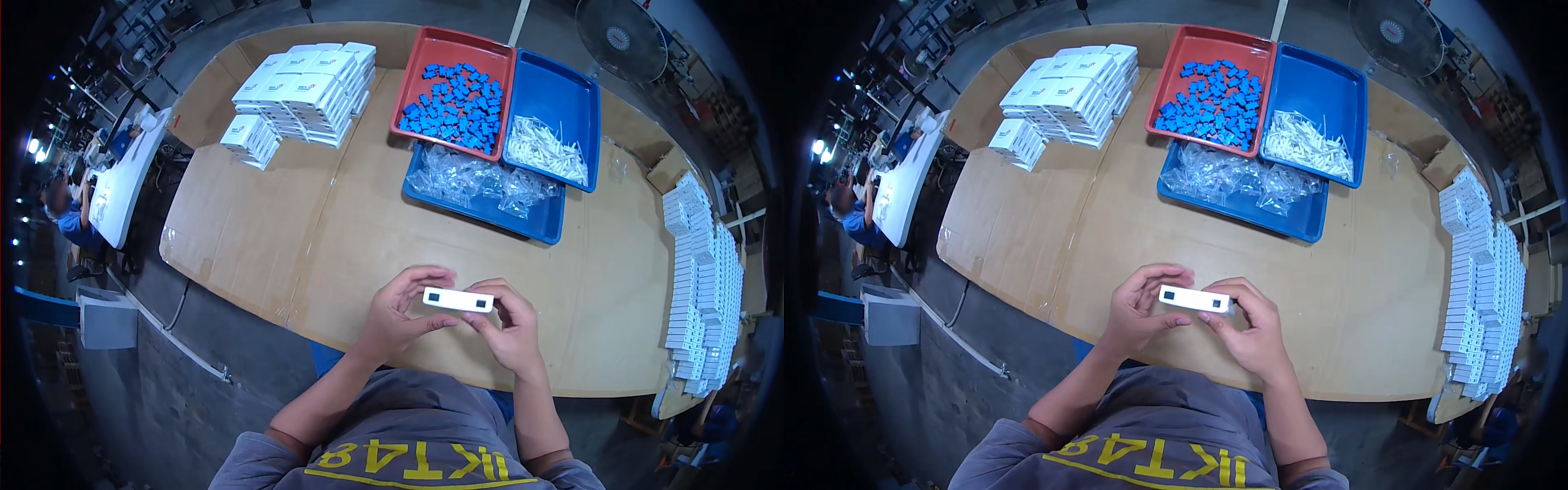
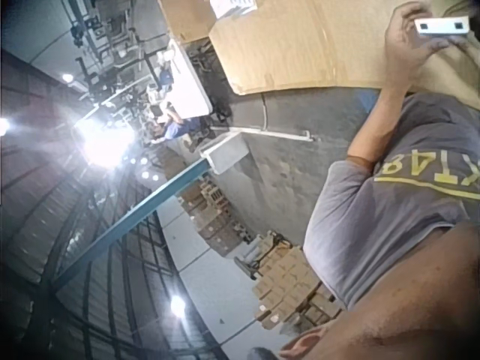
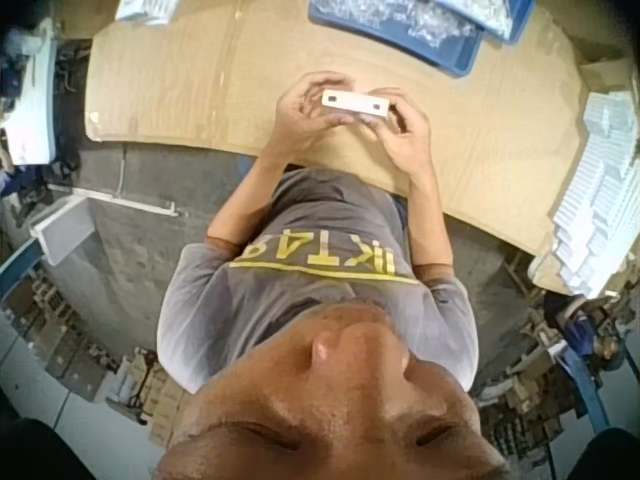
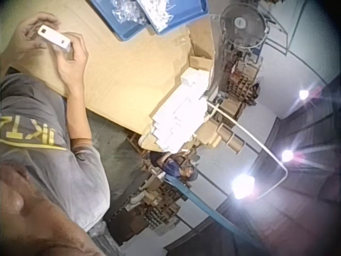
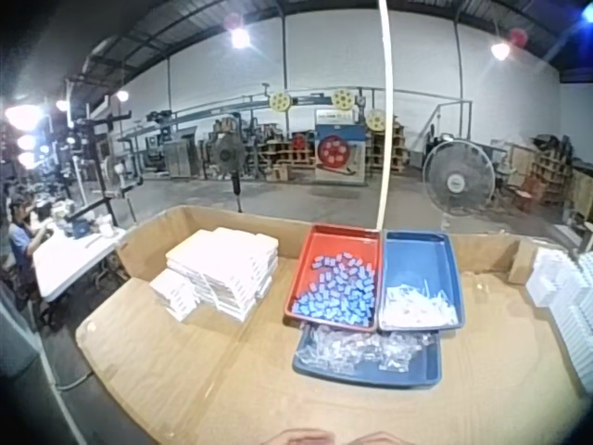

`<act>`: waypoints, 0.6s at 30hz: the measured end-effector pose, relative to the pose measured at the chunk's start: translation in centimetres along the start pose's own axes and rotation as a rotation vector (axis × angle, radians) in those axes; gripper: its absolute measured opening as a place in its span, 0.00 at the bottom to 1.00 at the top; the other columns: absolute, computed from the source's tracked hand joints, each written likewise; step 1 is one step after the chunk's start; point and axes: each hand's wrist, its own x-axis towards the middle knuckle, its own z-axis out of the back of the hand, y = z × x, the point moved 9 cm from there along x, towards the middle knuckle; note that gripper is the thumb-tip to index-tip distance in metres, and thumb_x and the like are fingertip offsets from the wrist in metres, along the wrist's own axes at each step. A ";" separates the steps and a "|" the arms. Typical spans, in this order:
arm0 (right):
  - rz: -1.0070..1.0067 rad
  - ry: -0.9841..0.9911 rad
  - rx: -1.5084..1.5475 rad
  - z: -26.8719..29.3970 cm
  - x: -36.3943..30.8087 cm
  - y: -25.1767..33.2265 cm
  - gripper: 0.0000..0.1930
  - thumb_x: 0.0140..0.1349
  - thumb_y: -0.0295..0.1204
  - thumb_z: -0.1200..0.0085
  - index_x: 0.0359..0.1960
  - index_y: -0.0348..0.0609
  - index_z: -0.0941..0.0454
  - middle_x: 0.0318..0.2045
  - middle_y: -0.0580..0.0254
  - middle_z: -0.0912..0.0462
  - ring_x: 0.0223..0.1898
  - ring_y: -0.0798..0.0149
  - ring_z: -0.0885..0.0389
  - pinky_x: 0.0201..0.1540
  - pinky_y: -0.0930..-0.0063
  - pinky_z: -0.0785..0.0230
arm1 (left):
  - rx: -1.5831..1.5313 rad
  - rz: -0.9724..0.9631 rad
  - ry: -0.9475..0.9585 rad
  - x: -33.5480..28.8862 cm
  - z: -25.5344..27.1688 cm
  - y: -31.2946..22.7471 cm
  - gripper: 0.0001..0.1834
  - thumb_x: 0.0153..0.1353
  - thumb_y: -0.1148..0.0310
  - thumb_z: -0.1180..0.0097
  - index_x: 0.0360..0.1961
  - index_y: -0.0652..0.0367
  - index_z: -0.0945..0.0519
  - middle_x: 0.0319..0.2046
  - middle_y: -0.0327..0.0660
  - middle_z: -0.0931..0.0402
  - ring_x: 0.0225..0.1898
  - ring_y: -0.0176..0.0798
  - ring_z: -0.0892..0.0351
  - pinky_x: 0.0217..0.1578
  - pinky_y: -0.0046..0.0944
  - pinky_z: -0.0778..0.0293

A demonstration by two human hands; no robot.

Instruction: Assembling small plastic components onto a base plate and placing them into white product boxes at a factory workstation.

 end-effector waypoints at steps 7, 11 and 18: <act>0.031 -0.108 0.349 -0.1 -0.3 -0.3 0.18 0.58 0.16 0.29 0.49 0.32 0.18 0.48 0.52 0.16 0.49 0.64 0.17 0.51 0.73 0.24 | 0.161 -0.098 0.035 0.3 0.6 -1.0 0.21 0.59 0.75 0.27 0.53 0.64 0.18 0.46 0.41 0.17 0.51 0.36 0.18 0.55 0.35 0.25; 0.082 -0.161 0.353 -0.2 -0.6 -1.0 0.17 0.60 0.18 0.30 0.50 0.32 0.19 0.47 0.56 0.17 0.49 0.66 0.17 0.51 0.75 0.23 | 0.188 -0.058 0.056 0.7 0.7 -0.8 0.18 0.62 0.75 0.28 0.51 0.65 0.17 0.43 0.40 0.18 0.48 0.33 0.20 0.52 0.34 0.25; -0.095 -0.363 0.492 -0.1 -0.5 -3.4 0.17 0.65 0.21 0.32 0.53 0.31 0.20 0.47 0.61 0.15 0.50 0.70 0.18 0.52 0.76 0.24 | -0.127 0.160 -0.018 1.9 0.1 0.8 0.19 0.66 0.79 0.33 0.56 0.68 0.23 0.49 0.40 0.20 0.55 0.32 0.21 0.58 0.35 0.24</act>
